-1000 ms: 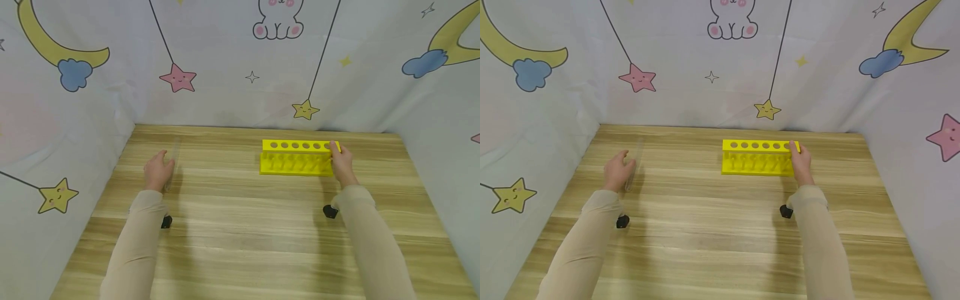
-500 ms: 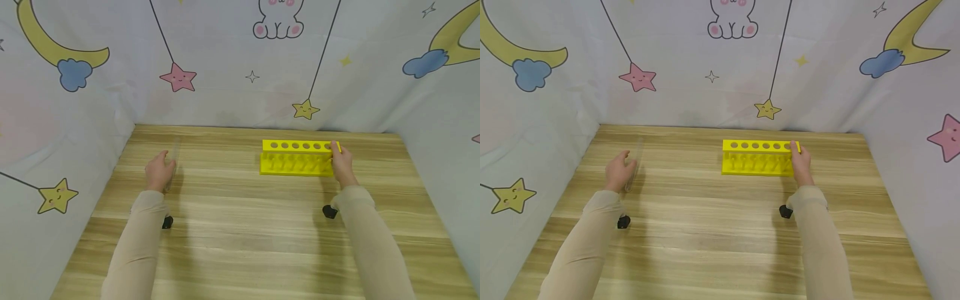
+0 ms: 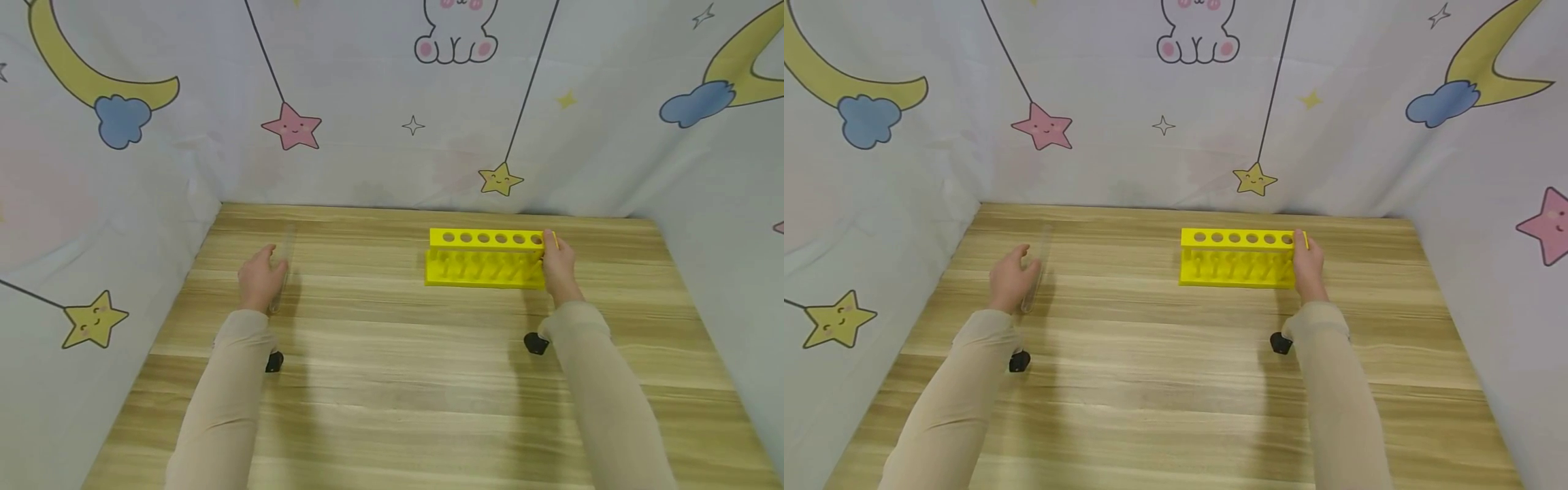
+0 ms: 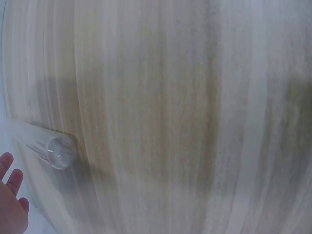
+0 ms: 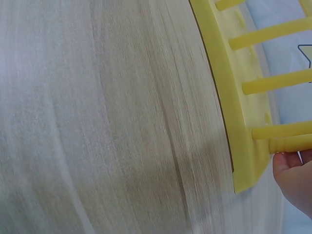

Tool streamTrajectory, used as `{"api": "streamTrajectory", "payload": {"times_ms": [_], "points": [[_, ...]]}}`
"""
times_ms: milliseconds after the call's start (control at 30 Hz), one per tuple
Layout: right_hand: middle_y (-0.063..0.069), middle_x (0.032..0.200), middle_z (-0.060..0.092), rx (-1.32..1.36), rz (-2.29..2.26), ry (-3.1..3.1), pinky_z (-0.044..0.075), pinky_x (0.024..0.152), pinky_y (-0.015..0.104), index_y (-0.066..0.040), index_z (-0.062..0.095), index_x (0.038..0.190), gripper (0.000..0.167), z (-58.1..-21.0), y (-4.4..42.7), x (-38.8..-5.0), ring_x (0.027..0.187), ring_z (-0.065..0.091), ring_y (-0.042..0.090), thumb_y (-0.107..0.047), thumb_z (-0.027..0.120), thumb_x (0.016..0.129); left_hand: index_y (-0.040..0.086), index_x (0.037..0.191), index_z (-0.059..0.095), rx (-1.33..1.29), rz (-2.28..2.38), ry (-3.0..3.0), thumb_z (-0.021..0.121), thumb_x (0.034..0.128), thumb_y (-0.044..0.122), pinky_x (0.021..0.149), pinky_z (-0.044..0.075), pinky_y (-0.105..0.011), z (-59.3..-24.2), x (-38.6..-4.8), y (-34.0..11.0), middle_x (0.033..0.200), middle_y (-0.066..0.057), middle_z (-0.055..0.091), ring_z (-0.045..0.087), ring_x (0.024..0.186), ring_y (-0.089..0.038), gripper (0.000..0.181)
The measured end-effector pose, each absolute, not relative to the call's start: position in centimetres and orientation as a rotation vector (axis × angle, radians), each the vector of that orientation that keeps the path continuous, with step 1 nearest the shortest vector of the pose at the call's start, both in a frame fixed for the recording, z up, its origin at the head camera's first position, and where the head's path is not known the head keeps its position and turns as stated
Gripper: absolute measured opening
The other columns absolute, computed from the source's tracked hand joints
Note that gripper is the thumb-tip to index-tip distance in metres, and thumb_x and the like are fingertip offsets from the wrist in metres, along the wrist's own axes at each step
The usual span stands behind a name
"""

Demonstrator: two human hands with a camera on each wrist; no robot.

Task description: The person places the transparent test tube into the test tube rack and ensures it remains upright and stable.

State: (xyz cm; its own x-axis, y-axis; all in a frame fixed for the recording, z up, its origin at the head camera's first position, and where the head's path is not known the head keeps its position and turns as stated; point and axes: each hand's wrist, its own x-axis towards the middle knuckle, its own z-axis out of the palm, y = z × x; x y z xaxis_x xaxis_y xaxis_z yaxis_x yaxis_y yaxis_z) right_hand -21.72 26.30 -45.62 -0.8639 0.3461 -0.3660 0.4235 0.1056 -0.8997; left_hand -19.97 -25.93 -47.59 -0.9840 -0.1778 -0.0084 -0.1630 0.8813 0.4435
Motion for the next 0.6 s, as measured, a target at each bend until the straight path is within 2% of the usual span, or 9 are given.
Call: {"api": "streamTrajectory", "payload": {"times_ms": [367, 600], "points": [[-0.006, 0.093, 0.037, 0.855, -1.932, 2.244, 0.034, 0.076, 0.025, -0.022, 0.051, 0.089, 0.041, -45.7, 26.23, -21.72, 0.084, 0.037, 0.009, -0.06, 0.037, 0.084, 0.003, 0.132, 0.036, 0.28, -0.725, -3.028, 0.042, 0.0901, 0.027, 0.098, 0.027, -0.055, -47.55, -20.1, -25.8, 0.133, -0.021, 0.041, 0.039, 0.118, -0.041, 0.048], [-0.005, 0.09, 0.038, 0.853, -1.948, 2.232, 0.037, 0.071, 0.023, -0.02, 0.051, 0.087, 0.039, -45.48, 26.2, -21.73, 0.08, 0.038, 0.009, -0.057, 0.038, 0.085, 0.002, 0.131, 0.037, 0.262, -0.83, -3.004, 0.043, 0.0899, 0.027, 0.102, 0.028, -0.05, -47.86, -20.72, -25.9, 0.135, -0.021, 0.038, 0.035, 0.123, -0.039, 0.049]]}}
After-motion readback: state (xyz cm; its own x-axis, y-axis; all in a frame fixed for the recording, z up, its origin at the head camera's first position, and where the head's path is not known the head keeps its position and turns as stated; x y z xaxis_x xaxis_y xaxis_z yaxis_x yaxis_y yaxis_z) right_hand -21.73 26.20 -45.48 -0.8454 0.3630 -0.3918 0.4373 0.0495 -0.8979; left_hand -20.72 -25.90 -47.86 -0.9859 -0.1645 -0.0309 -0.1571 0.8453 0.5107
